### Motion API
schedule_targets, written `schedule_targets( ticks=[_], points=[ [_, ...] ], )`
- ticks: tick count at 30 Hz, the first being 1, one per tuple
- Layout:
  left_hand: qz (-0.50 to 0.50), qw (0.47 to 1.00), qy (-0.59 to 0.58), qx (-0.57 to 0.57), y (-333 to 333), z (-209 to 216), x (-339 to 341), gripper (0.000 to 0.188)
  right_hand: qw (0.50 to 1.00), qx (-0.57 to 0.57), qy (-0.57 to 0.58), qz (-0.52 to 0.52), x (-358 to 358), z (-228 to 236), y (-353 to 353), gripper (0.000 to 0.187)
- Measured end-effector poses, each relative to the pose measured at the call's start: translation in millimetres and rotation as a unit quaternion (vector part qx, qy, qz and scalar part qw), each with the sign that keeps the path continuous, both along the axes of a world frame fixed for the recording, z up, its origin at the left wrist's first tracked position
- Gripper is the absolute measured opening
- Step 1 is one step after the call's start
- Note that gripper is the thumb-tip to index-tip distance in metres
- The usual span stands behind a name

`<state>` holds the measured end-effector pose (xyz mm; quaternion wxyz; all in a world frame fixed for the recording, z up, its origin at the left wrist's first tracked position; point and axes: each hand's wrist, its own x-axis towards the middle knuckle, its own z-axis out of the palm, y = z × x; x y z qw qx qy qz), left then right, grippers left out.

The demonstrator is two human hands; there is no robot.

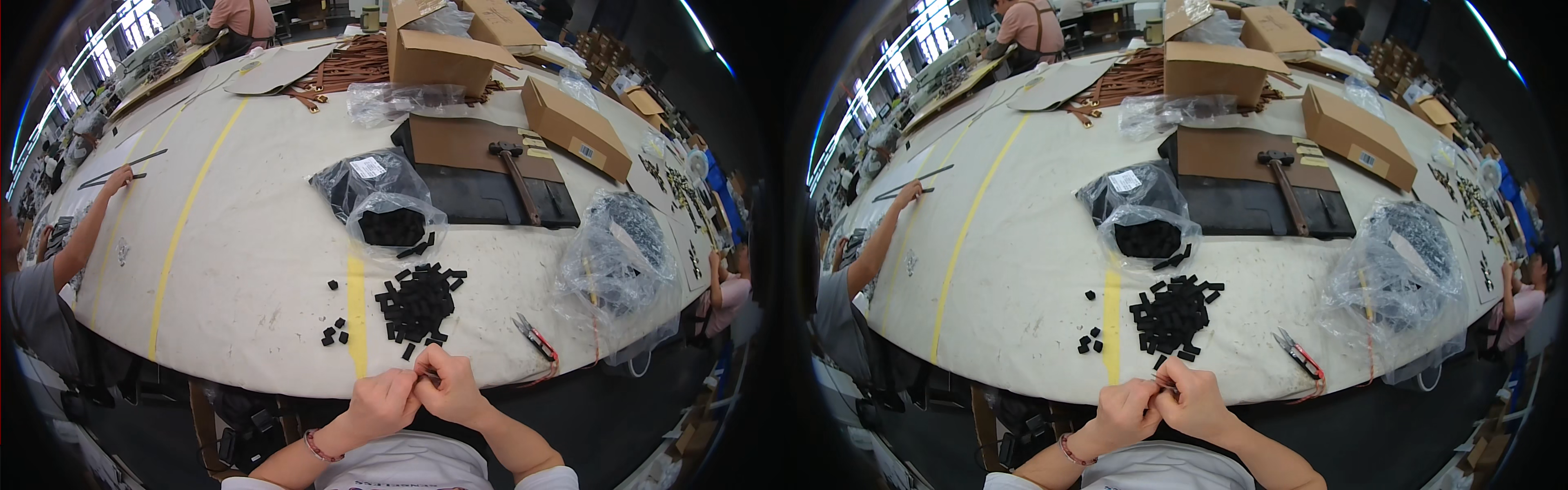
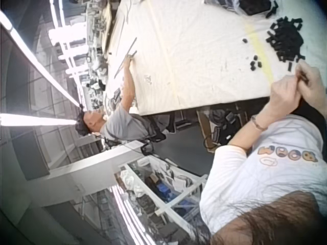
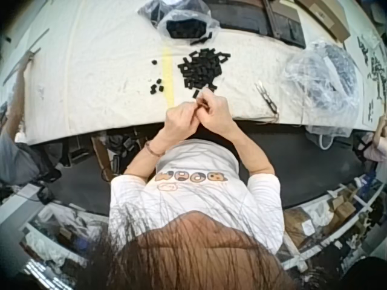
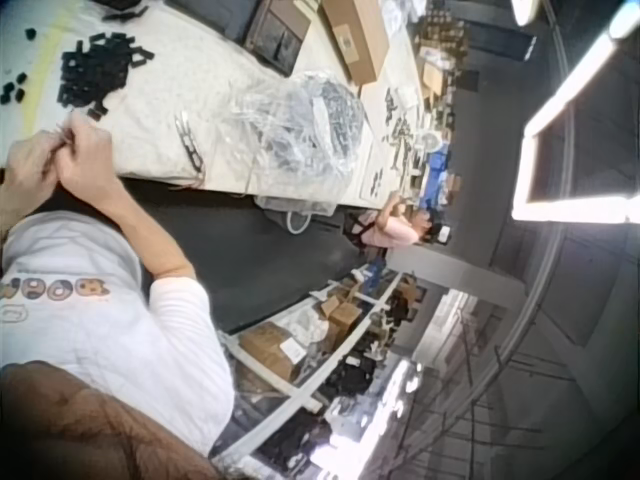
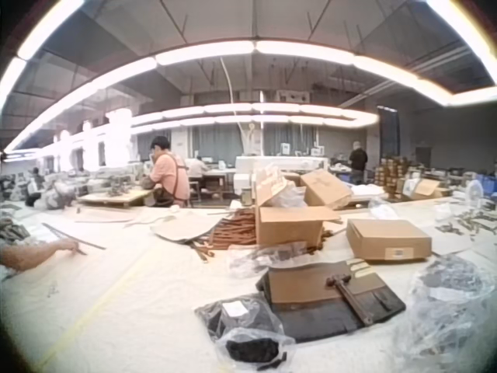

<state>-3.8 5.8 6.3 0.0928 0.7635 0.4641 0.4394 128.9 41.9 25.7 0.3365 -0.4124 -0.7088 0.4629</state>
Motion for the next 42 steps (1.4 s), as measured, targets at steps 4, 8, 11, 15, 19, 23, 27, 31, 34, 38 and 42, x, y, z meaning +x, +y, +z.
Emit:
schedule_targets(
  ticks=[4,8,11,15,19,23,27,31,34,38,42],
  points=[
    [-0.003,0.999,-0.038,-0.002,3,-13,-5,0.012,0.996,-0.083,0.012,0.027,1,1,1,0.005],
    [-0.032,0.809,-0.461,-0.363,2,-4,-17,0.007,0.99,-0.123,-0.003,0.069,12,13,2,0.009],
    [-0.076,0.616,-0.629,-0.468,9,5,-19,0.008,0.99,-0.096,-0.05,0.088,16,8,2,0.012],
    [-0.095,0.561,-0.657,-0.495,5,0,-21,0.01,0.99,-0.083,-0.045,0.101,14,3,2,0.013],
    [-0.12,0.522,-0.677,-0.505,4,0,-22,0.014,0.984,-0.119,-0.059,0.121,16,8,2,0.012],
    [-0.098,0.551,-0.646,-0.519,3,6,-22,0.015,0.985,-0.121,-0.002,0.126,16,2,3,0.01],
    [-0.114,0.532,-0.65,-0.531,2,7,-24,0.016,0.971,-0.167,0.001,0.17,20,4,7,0.009],
    [-0.137,0.495,-0.643,-0.568,2,5,-26,0.016,0.969,-0.136,-0.021,0.207,21,9,11,0.009],
    [-0.151,0.486,-0.638,-0.579,3,3,-26,0.016,0.964,-0.108,-0.06,0.235,23,10,15,0.009],
    [-0.156,0.461,-0.661,-0.572,5,1,-26,0.016,0.963,-0.126,-0.047,0.232,23,10,19,0.01],
    [-0.136,0.499,-0.641,-0.567,2,6,-20,0.017,0.974,-0.031,-0.102,0.2,21,11,12,0.008]
  ],
)
